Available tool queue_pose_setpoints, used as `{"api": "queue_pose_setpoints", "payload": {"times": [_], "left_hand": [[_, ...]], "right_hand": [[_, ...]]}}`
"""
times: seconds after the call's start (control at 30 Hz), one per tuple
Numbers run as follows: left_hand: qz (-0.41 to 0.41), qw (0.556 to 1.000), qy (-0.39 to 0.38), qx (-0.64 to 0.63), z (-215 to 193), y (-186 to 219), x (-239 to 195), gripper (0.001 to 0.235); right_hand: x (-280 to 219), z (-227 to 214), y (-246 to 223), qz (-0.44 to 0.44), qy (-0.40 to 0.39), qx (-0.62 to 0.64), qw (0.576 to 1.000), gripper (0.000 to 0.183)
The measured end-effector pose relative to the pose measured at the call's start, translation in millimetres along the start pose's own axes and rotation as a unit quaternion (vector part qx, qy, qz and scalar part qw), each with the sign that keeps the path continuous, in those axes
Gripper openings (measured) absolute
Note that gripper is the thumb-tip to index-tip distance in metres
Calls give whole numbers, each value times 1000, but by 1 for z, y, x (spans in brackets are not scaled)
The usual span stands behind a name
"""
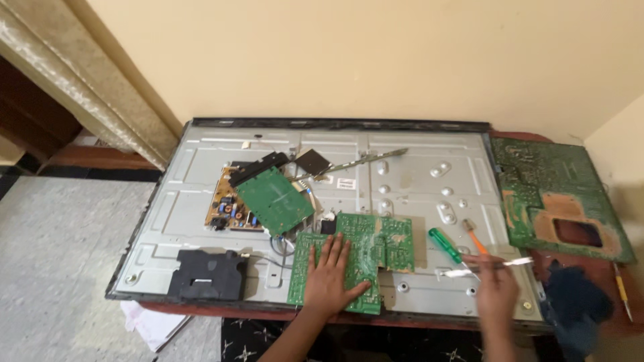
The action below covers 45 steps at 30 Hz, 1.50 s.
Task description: The person uses a toothbrush to scrub the surface of a green circuit board placed on a disassembled appliance chassis. The person repeatedly scrubs different areas of the board with the toothbrush while other electronic components and tools lie nearby.
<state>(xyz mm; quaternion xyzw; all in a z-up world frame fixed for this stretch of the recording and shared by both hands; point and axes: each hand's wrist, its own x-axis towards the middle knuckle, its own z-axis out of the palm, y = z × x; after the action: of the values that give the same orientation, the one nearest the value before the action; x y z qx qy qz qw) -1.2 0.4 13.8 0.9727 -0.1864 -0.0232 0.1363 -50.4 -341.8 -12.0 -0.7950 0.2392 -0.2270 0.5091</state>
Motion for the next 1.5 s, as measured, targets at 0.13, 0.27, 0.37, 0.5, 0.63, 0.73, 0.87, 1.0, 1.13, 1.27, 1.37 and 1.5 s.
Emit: {"api": "queue_pose_setpoints", "payload": {"times": [0.13,0.27,0.37,0.5,0.63,0.73,0.87,1.0,1.13,1.27,1.37,1.5], "left_hand": [[-10,1000,-26,-2,-1,0,3,107],[-10,1000,-23,-5,2,-1,1,108],[4,1000,4,-7,4,-2,2,108],[18,998,38,-43,6,-4,-2,110],[12,999,33,-19,6,-3,-1,117],[14,998,47,-24,6,-2,0,117],[14,999,43,-27,5,-3,-1,116],[9,1000,10,-11,4,-3,1,118],[-3,1000,-8,-8,1,-1,1,116],[-5,1000,-11,-12,-3,-1,1,116],[-1,1000,0,-18,-1,1,2,116],[-6,1000,-6,-21,-3,-1,-1,116]], "right_hand": [[-35,65,-34,45,-98,76,991,40],[-50,107,-57,60,-183,158,968,29],[-54,110,-68,19,-196,65,978,25],[-60,107,-75,-105,-160,-23,981,18],[-57,114,-77,-19,-180,-65,981,16],[-63,115,-75,-45,-163,-37,985,13],[-73,108,-71,-80,-165,-58,981,13],[-67,110,-68,-49,-179,-51,981,13],[-70,113,-65,-100,-161,-53,980,12],[-86,106,-63,-107,-175,35,978,13],[-87,101,-60,-82,-153,-18,985,13],[-76,121,-68,-80,-140,-21,987,11]]}}
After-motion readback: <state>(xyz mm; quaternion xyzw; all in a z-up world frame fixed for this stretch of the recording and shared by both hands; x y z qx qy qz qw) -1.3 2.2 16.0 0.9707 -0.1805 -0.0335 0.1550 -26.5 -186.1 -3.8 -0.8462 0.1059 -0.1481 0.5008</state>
